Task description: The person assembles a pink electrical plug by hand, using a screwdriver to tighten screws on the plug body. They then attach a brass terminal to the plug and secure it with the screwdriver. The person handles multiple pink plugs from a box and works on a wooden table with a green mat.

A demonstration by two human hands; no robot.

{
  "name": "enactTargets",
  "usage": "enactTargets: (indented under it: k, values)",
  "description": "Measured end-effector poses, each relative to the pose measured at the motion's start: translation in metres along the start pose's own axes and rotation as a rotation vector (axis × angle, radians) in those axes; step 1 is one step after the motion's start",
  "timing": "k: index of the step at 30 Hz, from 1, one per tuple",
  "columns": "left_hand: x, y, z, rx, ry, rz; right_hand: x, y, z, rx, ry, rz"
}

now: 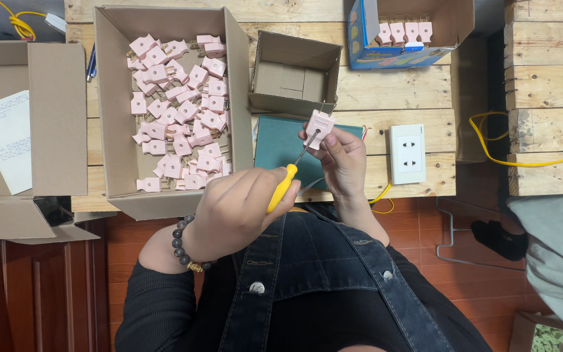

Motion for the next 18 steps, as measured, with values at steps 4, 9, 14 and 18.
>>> enactTargets:
  k: [4,9,14,18]
  values:
    - [-0.001,-0.001,0.0,0.004,-0.006,-0.001,-0.002,-0.003,0.0,0.008,0.001,-0.021]
    - [0.0,-0.003,0.0,0.017,0.008,-0.006,-0.005,-0.008,-0.004,0.032,0.032,-0.019]
    - [-0.002,-0.002,-0.003,0.024,0.005,0.007,-0.005,-0.012,-0.006,0.057,0.035,-0.051]
    - [-0.006,-0.001,-0.005,0.041,0.006,0.04,-0.003,-0.013,-0.006,0.111,0.05,-0.073]
Point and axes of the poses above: each hand's wrist, its own z-axis towards the middle knuckle, its own x-axis out of the back of the hand, y = z × x, the point moved 10 cm from there along z, towards the middle knuckle, and after that the axes turned 2 degrees about -z, right-handed, at the moved point
